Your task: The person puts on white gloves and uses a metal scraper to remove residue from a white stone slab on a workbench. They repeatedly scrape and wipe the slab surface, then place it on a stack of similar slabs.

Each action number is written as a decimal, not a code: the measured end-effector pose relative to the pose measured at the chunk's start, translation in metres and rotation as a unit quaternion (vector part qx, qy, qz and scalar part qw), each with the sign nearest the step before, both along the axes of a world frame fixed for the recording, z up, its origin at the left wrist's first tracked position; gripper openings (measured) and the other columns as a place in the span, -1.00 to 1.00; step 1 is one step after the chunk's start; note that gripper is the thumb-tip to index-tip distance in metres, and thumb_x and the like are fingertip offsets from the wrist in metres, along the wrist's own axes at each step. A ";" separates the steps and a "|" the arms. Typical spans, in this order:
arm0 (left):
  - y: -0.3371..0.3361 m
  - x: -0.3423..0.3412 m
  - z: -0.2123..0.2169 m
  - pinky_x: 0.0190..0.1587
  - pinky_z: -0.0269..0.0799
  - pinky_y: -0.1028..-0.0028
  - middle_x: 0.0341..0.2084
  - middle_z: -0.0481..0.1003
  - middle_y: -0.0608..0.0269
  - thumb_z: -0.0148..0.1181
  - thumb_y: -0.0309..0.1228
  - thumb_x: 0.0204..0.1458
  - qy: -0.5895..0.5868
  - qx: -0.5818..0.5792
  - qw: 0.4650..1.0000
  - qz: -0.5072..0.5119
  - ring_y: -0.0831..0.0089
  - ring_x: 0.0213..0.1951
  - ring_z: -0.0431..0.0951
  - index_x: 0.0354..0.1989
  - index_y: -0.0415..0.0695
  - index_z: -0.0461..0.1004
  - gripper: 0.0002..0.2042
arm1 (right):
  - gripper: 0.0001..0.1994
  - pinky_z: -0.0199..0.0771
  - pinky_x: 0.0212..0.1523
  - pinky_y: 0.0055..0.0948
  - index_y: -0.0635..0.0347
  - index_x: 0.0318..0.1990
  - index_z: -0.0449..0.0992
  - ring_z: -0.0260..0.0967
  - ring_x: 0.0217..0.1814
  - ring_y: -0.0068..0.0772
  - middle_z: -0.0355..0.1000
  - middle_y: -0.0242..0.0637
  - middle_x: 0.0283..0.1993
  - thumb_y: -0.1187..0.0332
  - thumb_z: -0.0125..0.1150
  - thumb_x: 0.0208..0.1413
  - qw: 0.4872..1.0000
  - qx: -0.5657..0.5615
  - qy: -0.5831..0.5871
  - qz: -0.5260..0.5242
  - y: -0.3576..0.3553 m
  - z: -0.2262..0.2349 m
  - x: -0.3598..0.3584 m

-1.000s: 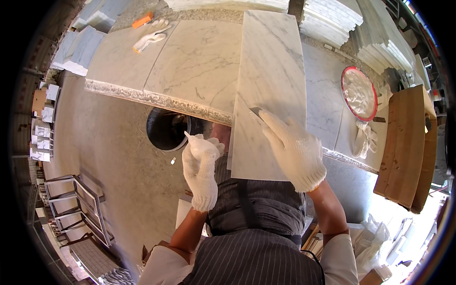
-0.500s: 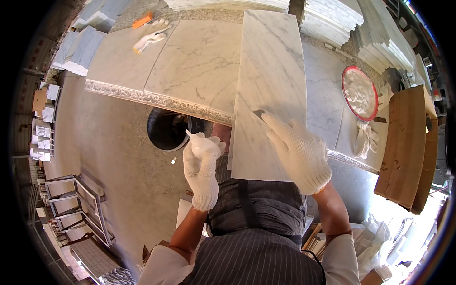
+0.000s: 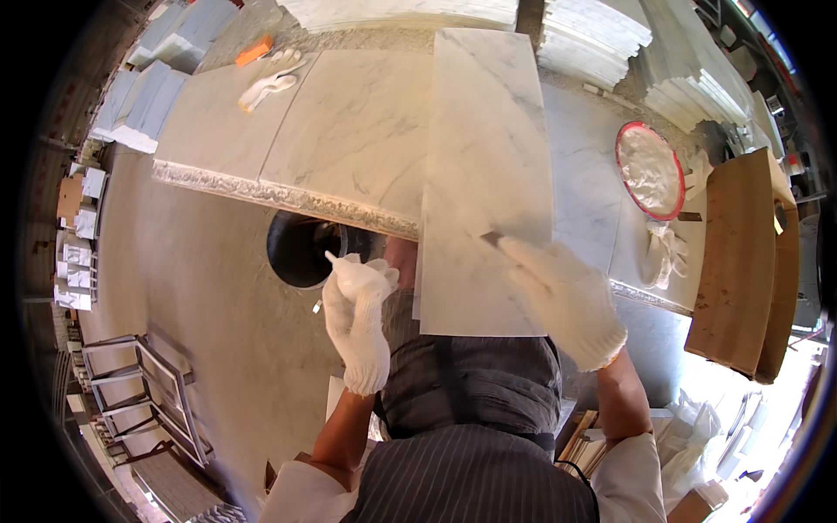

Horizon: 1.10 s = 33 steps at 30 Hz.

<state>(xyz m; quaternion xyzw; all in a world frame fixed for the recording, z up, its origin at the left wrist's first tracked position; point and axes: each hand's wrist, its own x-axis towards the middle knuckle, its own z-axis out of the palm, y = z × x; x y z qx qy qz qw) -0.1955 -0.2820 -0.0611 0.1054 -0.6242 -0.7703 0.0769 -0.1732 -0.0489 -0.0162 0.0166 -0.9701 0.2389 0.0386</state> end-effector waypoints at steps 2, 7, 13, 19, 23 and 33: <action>-0.002 -0.001 -0.001 0.08 0.50 0.30 -0.07 0.50 -0.01 0.18 -0.51 0.13 -0.010 -0.011 1.000 -0.001 0.31 -0.11 0.59 0.22 -0.36 0.24 -0.52 | -0.58 0.50 -0.25 -0.20 -0.03 0.20 0.45 0.48 -0.25 -0.05 0.44 -0.14 -0.33 0.31 0.19 0.16 0.998 -0.008 0.036 -0.056 0.029 -0.006 0.005; -0.008 -0.003 -0.006 0.12 0.46 0.23 -0.02 0.48 -0.10 0.12 -0.43 0.19 -0.004 -0.056 0.998 0.006 0.22 -0.07 0.57 0.26 -0.32 0.21 -0.52 | -0.65 0.45 -0.05 -0.17 0.11 0.14 0.51 0.46 -0.08 0.05 0.51 -0.06 -0.13 0.29 0.17 0.22 0.965 -0.033 0.128 -0.224 0.119 -0.015 0.017; 0.009 -0.006 0.003 0.06 0.46 0.29 -0.01 0.47 -0.06 0.20 -0.29 0.14 -0.008 -0.066 0.998 0.009 0.24 -0.10 0.57 0.27 -0.36 0.20 -0.41 | -0.65 0.43 0.06 -0.23 0.14 0.12 0.52 0.45 0.06 0.01 0.50 -0.03 0.03 0.25 0.15 0.23 0.955 0.005 0.075 -0.285 0.158 -0.033 0.018; 0.015 -0.004 0.008 0.07 0.45 0.29 0.01 0.45 -0.11 0.19 -0.30 0.15 -0.022 -0.078 0.997 -0.004 0.20 -0.07 0.57 0.29 -0.37 0.18 -0.40 | -0.69 0.45 -0.04 -0.12 0.08 0.08 0.53 0.46 -0.02 0.09 0.50 0.01 -0.08 0.36 0.17 0.18 0.957 0.030 0.102 -0.269 0.155 -0.038 0.005; 0.012 -0.003 0.003 0.07 0.45 0.27 0.00 0.46 -0.12 0.19 -0.32 0.16 -0.008 -0.079 0.997 -0.009 0.17 -0.07 0.56 0.29 -0.37 0.17 -0.41 | -0.69 0.45 -0.04 -0.09 0.09 0.07 0.54 0.45 -0.02 0.11 0.50 0.03 -0.07 0.37 0.17 0.17 0.959 0.031 0.130 -0.249 0.160 -0.047 0.001; 0.009 0.001 -0.002 0.12 0.46 0.22 -0.02 0.47 -0.14 0.12 -0.46 0.18 0.008 -0.059 0.998 -0.020 0.18 -0.06 0.56 0.27 -0.33 0.20 -0.51 | -0.66 0.42 0.11 -0.21 0.15 0.10 0.54 0.44 0.13 0.05 0.50 0.02 0.04 0.34 0.18 0.18 0.958 -0.062 0.109 -0.259 0.163 -0.051 -0.001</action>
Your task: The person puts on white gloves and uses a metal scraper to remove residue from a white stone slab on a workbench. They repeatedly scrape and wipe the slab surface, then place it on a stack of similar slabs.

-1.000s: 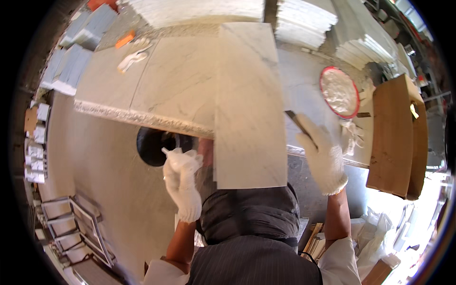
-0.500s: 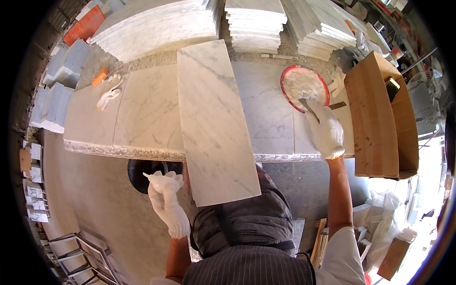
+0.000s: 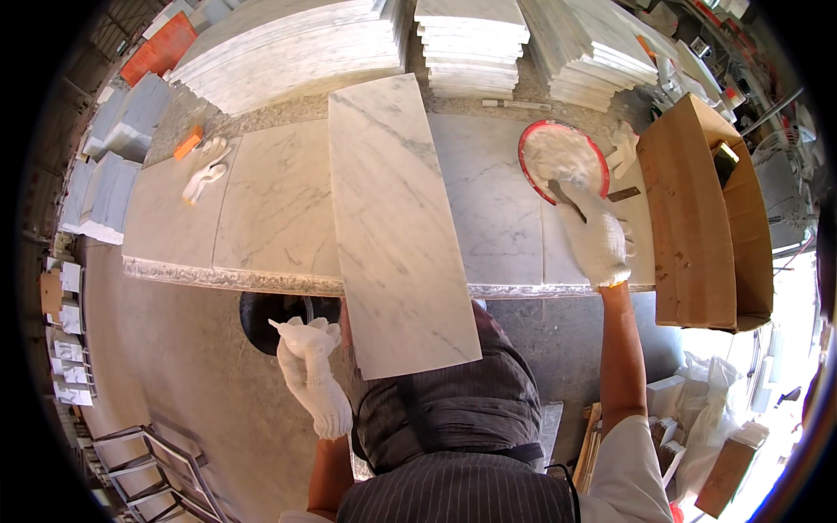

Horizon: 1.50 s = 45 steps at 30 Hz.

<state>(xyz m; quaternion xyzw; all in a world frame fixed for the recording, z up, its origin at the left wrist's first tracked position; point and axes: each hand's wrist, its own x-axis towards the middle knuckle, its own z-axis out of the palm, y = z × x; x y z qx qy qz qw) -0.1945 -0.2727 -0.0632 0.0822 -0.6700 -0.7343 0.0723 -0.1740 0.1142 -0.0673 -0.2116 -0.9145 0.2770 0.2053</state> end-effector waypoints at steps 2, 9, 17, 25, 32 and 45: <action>0.003 0.000 0.002 0.12 0.46 0.22 -0.02 0.47 -0.13 0.12 -0.47 0.18 -0.003 -0.001 1.000 -0.001 0.18 -0.06 0.56 0.27 -0.33 0.20 -0.51 | -0.66 0.41 0.13 -0.22 0.17 0.10 0.54 0.44 0.14 0.03 0.51 0.01 0.05 0.35 0.17 0.18 1.000 -0.006 0.008 -0.001 0.002 0.000 0.001; -0.004 -0.002 -0.004 0.10 0.47 0.28 -0.05 0.48 -0.04 0.13 -0.51 0.16 -0.007 0.005 1.000 -0.014 0.27 -0.08 0.57 0.25 -0.37 0.21 -0.52 | -0.68 0.43 0.11 -0.32 0.27 0.09 0.53 0.49 0.12 -0.09 0.54 0.00 0.04 0.45 0.18 0.17 0.998 -0.029 0.042 0.025 -0.020 0.017 -0.002; 0.004 0.000 0.010 0.08 0.53 0.33 -0.05 0.47 0.02 0.17 -0.55 0.16 -0.014 0.078 0.997 -0.017 0.34 -0.08 0.57 0.23 -0.33 0.22 -0.53 | -0.70 0.47 -0.13 -0.40 0.31 0.06 0.55 0.54 -0.18 -0.25 0.57 -0.06 -0.17 0.49 0.24 0.16 0.964 -0.194 0.033 0.178 -0.108 0.046 -0.010; -0.010 0.003 0.005 0.11 0.49 0.31 -0.06 0.48 0.06 0.16 -0.52 0.17 -0.013 0.081 0.997 0.000 0.37 -0.08 0.55 0.22 -0.34 0.23 -0.54 | -0.65 0.45 -0.28 -0.29 0.09 0.10 0.55 0.47 -0.31 -0.08 0.48 -0.11 -0.33 0.38 0.30 0.13 0.956 -0.134 0.027 0.259 -0.165 0.032 -0.027; -0.014 0.002 -0.001 0.10 0.46 0.35 -0.07 0.49 0.07 0.15 -0.50 0.18 -0.021 0.072 0.997 0.026 0.38 -0.08 0.55 0.22 -0.34 0.24 -0.56 | -0.63 0.45 -0.34 -0.31 -0.08 0.11 0.56 0.44 -0.38 -0.20 0.40 -0.23 -0.41 0.37 0.31 0.12 0.971 -0.070 -0.047 0.223 -0.186 0.040 -0.026; -0.017 0.000 -0.003 0.12 0.48 0.30 -0.04 0.50 -0.01 0.18 -0.51 0.16 0.000 0.076 0.997 0.014 0.29 -0.05 0.57 0.25 -0.35 0.22 -0.51 | -0.65 0.44 -0.47 -0.27 -0.17 0.09 0.55 0.41 -0.49 -0.25 0.34 -0.33 -0.48 0.32 0.28 0.11 0.974 0.038 0.014 0.224 -0.188 0.024 -0.025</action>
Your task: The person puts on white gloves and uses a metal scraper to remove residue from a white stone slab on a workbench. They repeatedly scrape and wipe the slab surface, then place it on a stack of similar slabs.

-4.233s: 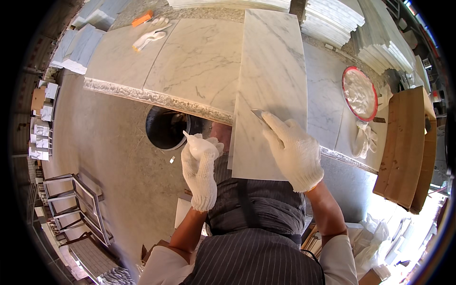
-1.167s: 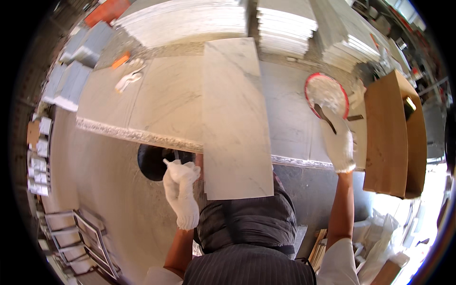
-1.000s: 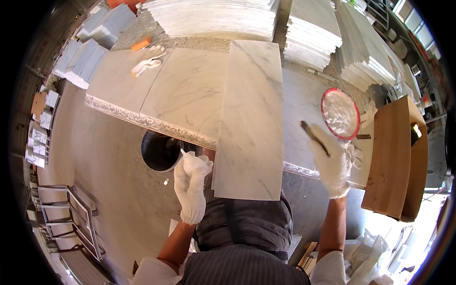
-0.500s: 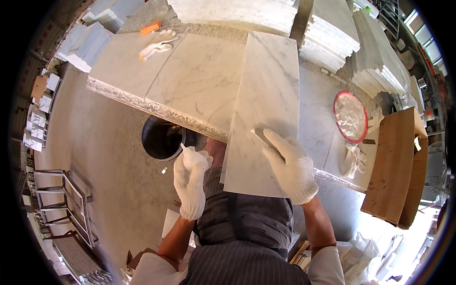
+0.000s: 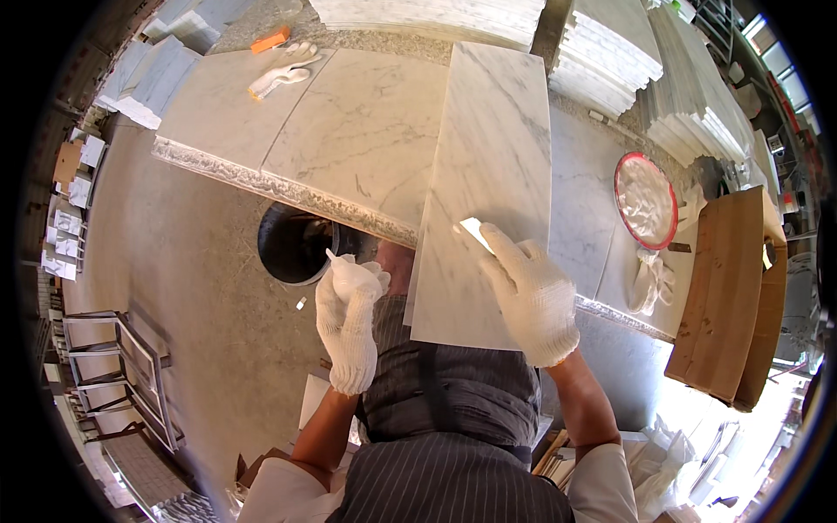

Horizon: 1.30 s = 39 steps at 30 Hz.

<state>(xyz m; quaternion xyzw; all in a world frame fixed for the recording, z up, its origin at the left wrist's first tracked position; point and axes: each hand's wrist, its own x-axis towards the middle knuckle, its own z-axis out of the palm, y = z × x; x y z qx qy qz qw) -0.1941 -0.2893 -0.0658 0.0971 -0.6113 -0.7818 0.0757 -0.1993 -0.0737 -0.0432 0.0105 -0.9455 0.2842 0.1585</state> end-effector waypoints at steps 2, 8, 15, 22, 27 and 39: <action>0.000 0.000 0.000 0.12 0.48 0.30 -0.04 0.50 -0.01 0.18 -0.52 0.15 -0.005 -0.003 1.000 0.005 0.29 -0.05 0.58 0.25 -0.35 0.22 -0.51 | -0.64 0.45 -0.45 -0.22 -0.16 0.10 0.54 0.42 -0.47 -0.19 0.37 -0.31 -0.46 0.30 0.29 0.12 1.000 -0.027 -0.009 0.002 0.003 0.002 0.002; 0.001 0.001 -0.001 0.11 0.48 0.30 -0.05 0.50 0.00 0.16 -0.54 0.15 -0.010 0.000 1.000 -0.005 0.30 -0.08 0.58 0.25 -0.35 0.21 -0.51 | -0.66 0.46 -0.44 -0.17 -0.14 0.10 0.52 0.46 -0.44 -0.10 0.42 -0.25 -0.41 0.24 0.25 0.15 0.998 0.004 -0.046 0.037 0.006 0.003 0.006; 0.002 0.001 0.001 0.11 0.49 0.30 -0.05 0.49 -0.01 0.15 -0.55 0.14 -0.007 -0.004 1.000 -0.006 0.28 -0.08 0.58 0.25 -0.33 0.22 -0.51 | -0.69 0.45 -0.50 -0.17 -0.16 0.08 0.51 0.45 -0.47 -0.09 0.41 -0.25 -0.43 0.20 0.21 0.18 0.997 0.046 -0.053 0.025 0.003 0.004 0.001; 0.003 0.003 0.002 0.11 0.49 0.29 -0.05 0.49 -0.01 0.17 -0.53 0.14 -0.014 -0.005 1.000 -0.006 0.26 -0.06 0.58 0.26 -0.34 0.21 -0.49 | -0.69 0.46 -0.40 -0.17 -0.16 0.09 0.53 0.47 -0.40 -0.09 0.42 -0.24 -0.39 0.21 0.21 0.20 0.992 0.047 -0.112 0.021 -0.002 0.013 -0.004; 0.003 0.001 0.003 0.11 0.48 0.29 -0.04 0.49 -0.01 0.20 -0.50 0.15 -0.012 -0.005 1.000 -0.005 0.25 -0.05 0.58 0.27 -0.34 0.20 -0.48 | -0.67 0.45 -0.53 -0.17 -0.22 0.14 0.43 0.44 -0.54 -0.11 0.38 -0.27 -0.48 0.24 0.14 0.23 0.984 0.138 -0.108 0.042 0.000 0.008 0.008; 0.007 0.002 0.009 0.10 0.48 0.31 -0.04 0.49 -0.03 0.17 -0.54 0.14 -0.026 -0.006 1.000 0.011 0.27 -0.06 0.58 0.26 -0.33 0.22 -0.50 | -0.78 0.44 -0.57 -0.21 -0.09 -0.01 0.45 0.43 -0.58 -0.11 0.37 -0.27 -0.50 0.23 0.15 0.22 0.993 0.105 -0.035 0.036 -0.003 0.002 -0.005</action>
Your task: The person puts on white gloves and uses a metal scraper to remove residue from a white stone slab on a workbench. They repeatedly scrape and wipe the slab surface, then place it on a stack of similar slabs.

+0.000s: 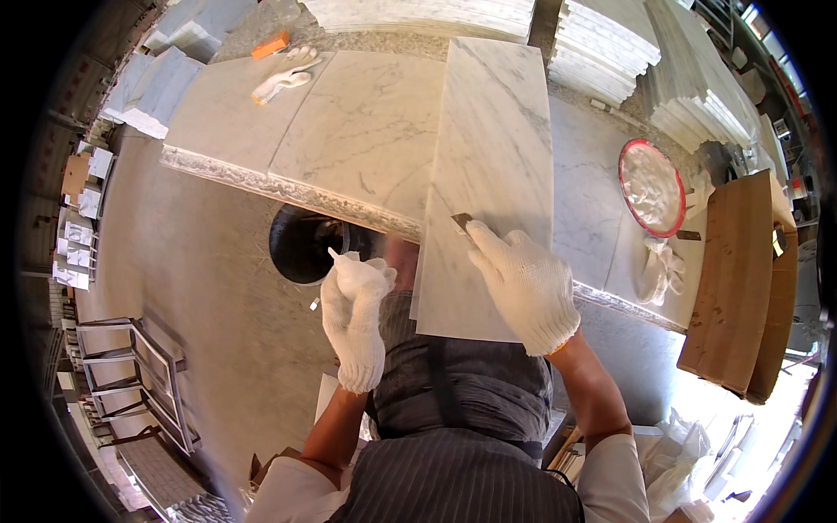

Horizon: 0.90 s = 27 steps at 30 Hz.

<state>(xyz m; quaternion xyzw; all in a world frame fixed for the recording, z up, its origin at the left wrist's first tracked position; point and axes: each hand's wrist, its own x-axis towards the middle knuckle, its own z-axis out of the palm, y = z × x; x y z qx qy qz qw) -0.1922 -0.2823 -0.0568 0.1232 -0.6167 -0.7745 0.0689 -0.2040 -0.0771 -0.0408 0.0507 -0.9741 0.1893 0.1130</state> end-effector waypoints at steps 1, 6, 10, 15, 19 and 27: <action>-0.002 0.000 0.000 0.10 0.48 0.31 -0.04 0.49 -0.03 0.16 -0.54 0.14 0.004 -0.001 1.000 -0.001 0.26 -0.06 0.58 0.26 -0.33 0.22 -0.50 | -0.79 0.44 -0.58 -0.21 -0.08 -0.01 0.45 0.42 -0.59 -0.10 0.37 -0.27 -0.50 0.23 0.15 0.21 1.000 0.014 -0.007 0.002 0.000 0.001 0.002; -0.007 0.000 -0.005 0.11 0.48 0.30 -0.03 0.49 -0.05 0.15 -0.53 0.15 0.011 -0.008 1.000 -0.009 0.25 -0.05 0.58 0.26 -0.32 0.22 -0.51 | -0.78 0.43 -0.59 -0.21 -0.08 -0.01 0.45 0.44 -0.56 -0.10 0.37 -0.27 -0.49 0.23 0.16 0.21 0.999 0.028 -0.043 0.016 0.004 0.010 0.020; -0.001 0.001 -0.005 0.11 0.48 0.30 -0.03 0.48 -0.04 0.16 -0.52 0.15 0.013 0.011 1.000 -0.014 0.25 -0.05 0.58 0.26 -0.31 0.22 -0.50 | -0.73 0.44 -0.53 -0.19 -0.12 0.05 0.47 0.45 -0.50 -0.07 0.40 -0.26 -0.44 0.22 0.17 0.21 0.999 -0.045 -0.028 0.001 0.007 0.008 0.020; 0.001 0.002 0.000 0.10 0.49 0.32 -0.03 0.48 -0.04 0.17 -0.53 0.14 0.007 -0.003 1.000 -0.018 0.26 -0.05 0.58 0.26 -0.32 0.21 -0.49 | -0.68 0.43 -0.49 -0.16 -0.18 0.11 0.51 0.44 -0.47 -0.03 0.40 -0.26 -0.41 0.19 0.19 0.20 0.996 -0.083 -0.021 -0.016 -0.001 0.003 -0.002; -0.005 0.000 0.002 0.10 0.49 0.32 -0.02 0.48 -0.04 0.18 -0.52 0.14 0.007 -0.020 1.000 -0.011 0.25 -0.04 0.58 0.26 -0.33 0.21 -0.49 | -0.69 0.44 -0.50 -0.15 -0.16 0.09 0.50 0.44 -0.48 -0.05 0.39 -0.27 -0.43 0.19 0.20 0.19 0.996 0.023 -0.087 -0.008 -0.003 0.004 0.005; -0.001 -0.001 0.000 0.12 0.48 0.30 0.01 0.47 -0.06 0.18 -0.50 0.15 0.020 -0.014 0.999 -0.023 0.22 -0.01 0.57 0.27 -0.34 0.21 -0.49 | -0.67 0.45 -0.45 -0.17 -0.14 0.11 0.52 0.44 -0.45 -0.06 0.39 -0.24 -0.42 0.23 0.22 0.19 0.996 -0.066 -0.066 0.003 0.008 0.009 0.026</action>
